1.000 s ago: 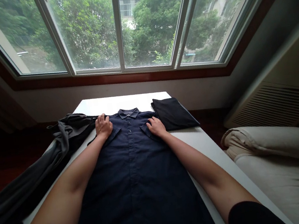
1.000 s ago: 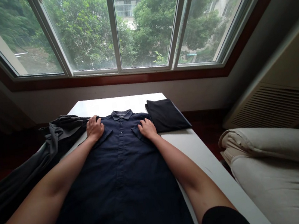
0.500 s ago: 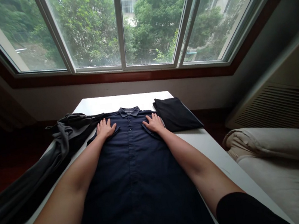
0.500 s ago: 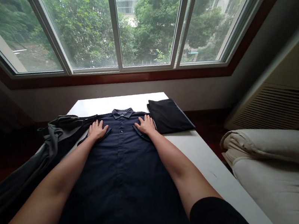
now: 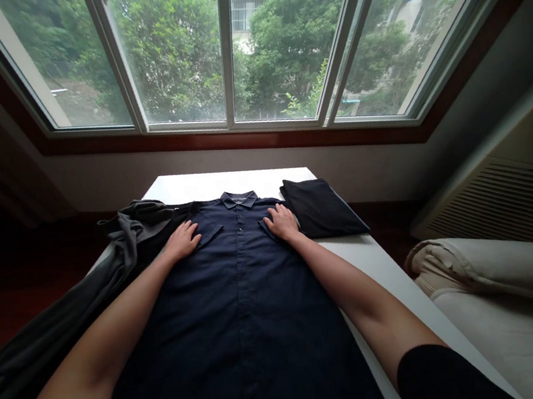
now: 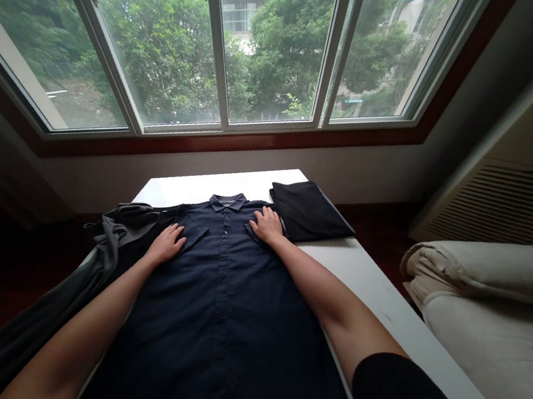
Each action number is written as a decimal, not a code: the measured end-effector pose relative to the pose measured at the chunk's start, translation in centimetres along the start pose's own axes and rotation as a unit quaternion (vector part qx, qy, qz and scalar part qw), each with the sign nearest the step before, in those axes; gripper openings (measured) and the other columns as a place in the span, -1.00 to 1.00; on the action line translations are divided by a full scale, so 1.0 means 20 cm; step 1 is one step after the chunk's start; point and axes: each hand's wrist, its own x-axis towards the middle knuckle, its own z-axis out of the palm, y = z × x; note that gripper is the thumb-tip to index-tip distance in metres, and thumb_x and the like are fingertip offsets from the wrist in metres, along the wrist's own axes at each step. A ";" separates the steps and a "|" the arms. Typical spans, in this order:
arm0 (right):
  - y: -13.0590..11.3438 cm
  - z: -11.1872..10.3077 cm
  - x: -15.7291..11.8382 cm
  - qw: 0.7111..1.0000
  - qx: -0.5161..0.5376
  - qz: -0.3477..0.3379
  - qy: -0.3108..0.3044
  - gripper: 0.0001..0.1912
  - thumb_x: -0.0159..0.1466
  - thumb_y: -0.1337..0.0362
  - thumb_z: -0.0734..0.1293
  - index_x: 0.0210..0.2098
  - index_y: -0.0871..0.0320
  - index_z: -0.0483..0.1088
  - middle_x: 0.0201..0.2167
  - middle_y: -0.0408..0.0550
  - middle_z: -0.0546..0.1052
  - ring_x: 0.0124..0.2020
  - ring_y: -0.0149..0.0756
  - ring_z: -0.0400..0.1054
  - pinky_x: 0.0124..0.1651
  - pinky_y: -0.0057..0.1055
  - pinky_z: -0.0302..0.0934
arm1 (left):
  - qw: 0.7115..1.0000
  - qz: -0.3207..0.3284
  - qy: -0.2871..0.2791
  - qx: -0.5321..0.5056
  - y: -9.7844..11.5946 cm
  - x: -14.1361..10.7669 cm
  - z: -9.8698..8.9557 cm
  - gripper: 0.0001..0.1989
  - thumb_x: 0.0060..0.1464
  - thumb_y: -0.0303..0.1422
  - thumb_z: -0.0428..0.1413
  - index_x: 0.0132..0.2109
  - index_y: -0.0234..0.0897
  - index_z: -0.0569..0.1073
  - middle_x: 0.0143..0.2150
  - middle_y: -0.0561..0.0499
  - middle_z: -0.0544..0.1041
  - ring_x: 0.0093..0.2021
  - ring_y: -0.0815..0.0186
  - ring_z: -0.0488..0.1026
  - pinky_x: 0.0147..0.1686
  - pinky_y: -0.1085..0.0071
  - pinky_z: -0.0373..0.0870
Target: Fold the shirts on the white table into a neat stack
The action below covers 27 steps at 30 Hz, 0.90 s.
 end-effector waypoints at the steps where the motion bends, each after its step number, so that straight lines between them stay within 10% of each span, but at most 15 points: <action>1: -0.01 0.00 -0.03 1.000 0.002 0.006 0.000 -0.35 0.48 -0.11 0.14 0.42 0.09 0.23 0.50 0.17 0.09 0.51 0.00 -0.11 0.48 -0.08 -0.21 | 1.000 0.002 -0.004 0.008 -0.03 -0.04 0.00 -0.34 0.38 -0.03 -0.12 0.47 -0.26 0.23 0.53 -0.12 0.12 0.52 0.10 0.02 0.45 0.21 -0.05; 12: -0.03 0.00 -0.20 0.995 0.037 -0.025 -0.090 -0.15 0.41 -0.32 0.07 0.51 0.01 0.06 0.56 0.12 -0.13 0.56 0.04 -0.33 0.50 0.06 -0.43 | 0.999 -0.021 -0.003 0.043 -0.06 -0.30 0.01 -0.19 0.38 0.14 -0.31 0.54 -0.28 0.06 0.58 -0.16 -0.04 0.54 0.02 -0.06 0.45 0.11 -0.07; 19: -0.03 -0.07 -0.10 0.994 0.091 -0.027 -0.060 -0.34 0.49 -0.14 0.10 0.42 0.05 0.24 0.49 0.06 0.12 0.52 -0.10 -0.09 0.50 -0.06 -0.21 | 0.994 -0.090 -0.033 0.048 0.02 -0.30 -0.10 -0.21 0.38 0.10 -0.26 0.53 -0.31 0.07 0.57 -0.22 -0.03 0.52 -0.08 0.00 0.40 0.02 0.03; 23: 0.05 -0.12 -0.17 0.994 0.103 -0.041 0.006 -0.47 0.51 0.07 0.14 0.35 0.16 0.32 0.43 0.07 0.26 0.47 -0.24 0.06 0.47 -0.30 -0.09 | 0.998 -0.024 0.033 0.052 0.23 -0.44 -0.15 -0.33 0.40 -0.05 -0.11 0.48 -0.33 0.19 0.54 -0.23 0.08 0.51 -0.04 0.01 0.44 0.03 -0.03; 27: 0.13 -0.13 -0.30 0.995 0.086 -0.048 -0.009 -0.49 0.47 0.09 0.22 0.33 0.15 0.35 0.41 0.05 0.29 0.45 -0.23 0.09 0.46 -0.32 -0.05 | 0.984 0.177 0.019 -0.013 0.66 -0.77 -0.17 -0.41 0.39 -0.09 -0.04 0.43 -0.23 0.29 0.51 -0.17 0.16 0.49 0.05 0.07 0.47 0.07 -0.04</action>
